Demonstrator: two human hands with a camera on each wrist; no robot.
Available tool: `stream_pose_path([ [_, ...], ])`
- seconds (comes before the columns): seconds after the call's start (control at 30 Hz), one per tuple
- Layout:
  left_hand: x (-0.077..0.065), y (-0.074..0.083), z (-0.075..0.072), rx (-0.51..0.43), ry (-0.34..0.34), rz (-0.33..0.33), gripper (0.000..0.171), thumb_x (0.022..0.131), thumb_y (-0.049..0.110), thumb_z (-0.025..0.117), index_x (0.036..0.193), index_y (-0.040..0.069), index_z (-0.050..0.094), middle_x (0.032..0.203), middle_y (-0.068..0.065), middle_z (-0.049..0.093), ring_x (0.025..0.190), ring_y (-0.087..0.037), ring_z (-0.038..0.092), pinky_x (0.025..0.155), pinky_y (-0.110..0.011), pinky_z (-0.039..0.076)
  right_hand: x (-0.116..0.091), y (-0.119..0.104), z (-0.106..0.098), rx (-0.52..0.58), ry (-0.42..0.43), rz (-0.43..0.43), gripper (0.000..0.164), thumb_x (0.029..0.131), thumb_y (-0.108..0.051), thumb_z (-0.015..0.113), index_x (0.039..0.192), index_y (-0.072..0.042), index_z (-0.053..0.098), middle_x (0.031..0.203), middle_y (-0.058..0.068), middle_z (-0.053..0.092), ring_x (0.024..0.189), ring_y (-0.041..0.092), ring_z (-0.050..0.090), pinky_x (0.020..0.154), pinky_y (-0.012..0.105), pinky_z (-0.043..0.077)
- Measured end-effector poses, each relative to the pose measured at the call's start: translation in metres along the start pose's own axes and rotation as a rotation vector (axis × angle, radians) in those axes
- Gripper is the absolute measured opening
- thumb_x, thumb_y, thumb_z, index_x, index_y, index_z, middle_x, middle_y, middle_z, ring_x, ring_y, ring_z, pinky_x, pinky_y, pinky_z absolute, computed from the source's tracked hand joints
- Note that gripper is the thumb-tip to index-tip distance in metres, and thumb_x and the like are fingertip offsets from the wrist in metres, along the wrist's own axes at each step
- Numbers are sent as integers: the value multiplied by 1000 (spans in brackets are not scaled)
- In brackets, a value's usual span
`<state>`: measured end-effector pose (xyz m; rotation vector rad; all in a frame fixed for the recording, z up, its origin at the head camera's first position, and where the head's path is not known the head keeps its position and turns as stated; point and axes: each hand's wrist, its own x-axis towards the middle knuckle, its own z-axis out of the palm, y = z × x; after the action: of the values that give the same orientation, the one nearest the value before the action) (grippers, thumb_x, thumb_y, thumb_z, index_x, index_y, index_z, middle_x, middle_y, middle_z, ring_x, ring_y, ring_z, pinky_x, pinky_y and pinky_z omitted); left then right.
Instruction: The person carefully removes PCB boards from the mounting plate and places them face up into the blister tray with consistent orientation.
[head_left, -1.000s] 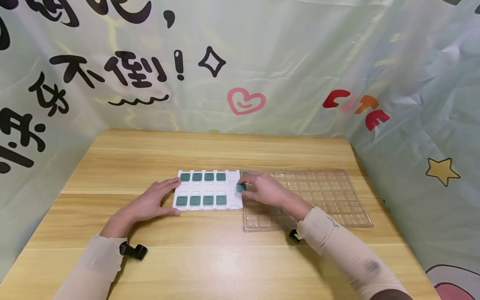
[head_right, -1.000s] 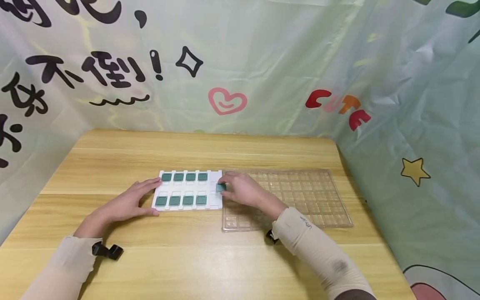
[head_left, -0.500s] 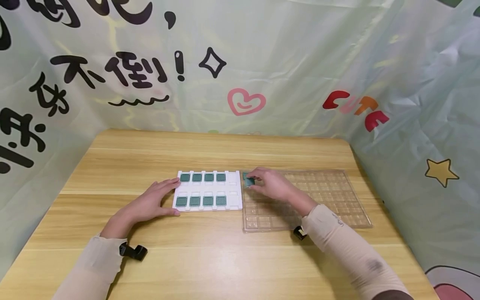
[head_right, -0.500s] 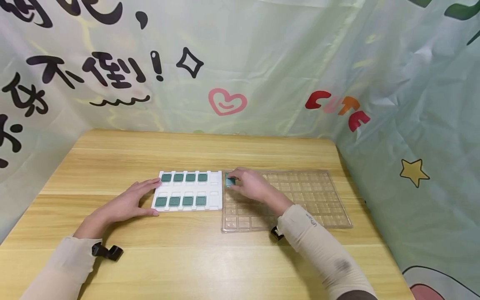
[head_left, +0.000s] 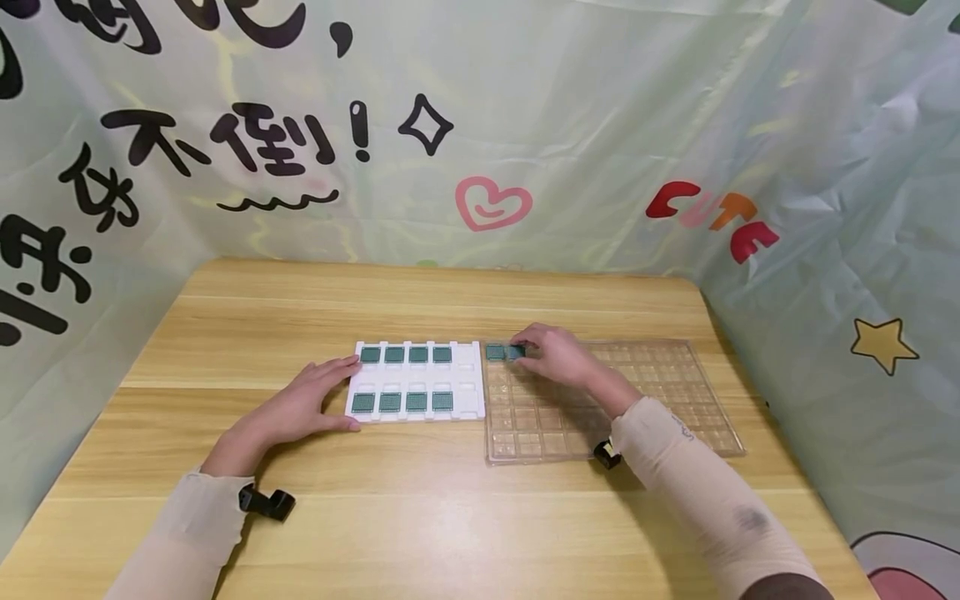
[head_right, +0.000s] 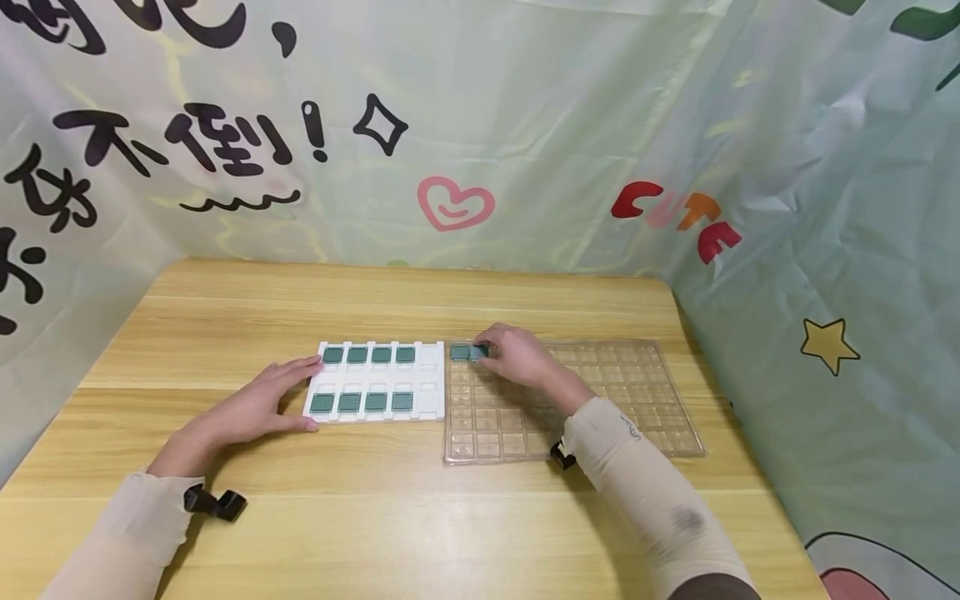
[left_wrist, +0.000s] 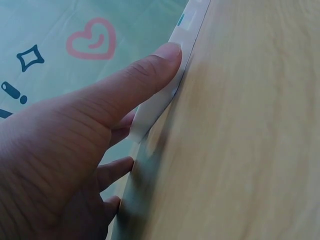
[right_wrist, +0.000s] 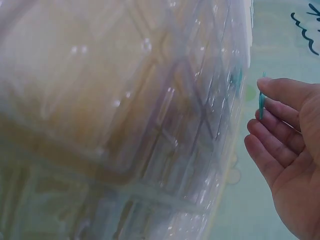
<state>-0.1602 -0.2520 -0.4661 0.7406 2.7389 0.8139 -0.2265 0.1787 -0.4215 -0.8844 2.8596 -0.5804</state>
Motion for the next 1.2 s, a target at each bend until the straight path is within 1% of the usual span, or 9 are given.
stream_pose_path([
  [0.3,2,-1,-1,5,1,-9,102,76,62,73,153,9,33,159,-9,27,145,-34,21,117,-55,6,7,10,-3,-8,-41,40,34,91,-22,72,121,-7,67,114,7,66,102,22,62,88,41,52],
  [0.53,5,-1,-2,9,-6,-13,103,76,64,73,153,9,32,159,-10,26,145,-35,21,117,-55,6,13,16,-2,-4,-74,76,35,92,-25,70,123,-9,67,117,6,65,106,22,61,91,41,51],
  [0.73,4,0,-1,12,3,-7,103,76,62,74,153,8,33,159,-10,27,144,-34,22,117,-55,6,14,19,0,-2,-68,65,34,92,-24,70,123,-9,67,118,7,65,109,24,60,94,43,49],
  [0.97,0,1,1,7,-6,-6,101,77,61,74,153,9,33,159,-9,27,145,-35,22,117,-55,7,12,22,8,8,-67,69,34,92,-26,70,122,-10,67,118,6,65,110,24,60,95,42,49],
  [1.2,0,1,2,9,0,-7,102,77,61,73,153,9,32,159,-9,26,145,-35,21,117,-55,6,10,20,8,15,-67,83,35,92,-27,70,124,-11,68,120,6,65,110,24,60,94,43,49],
])
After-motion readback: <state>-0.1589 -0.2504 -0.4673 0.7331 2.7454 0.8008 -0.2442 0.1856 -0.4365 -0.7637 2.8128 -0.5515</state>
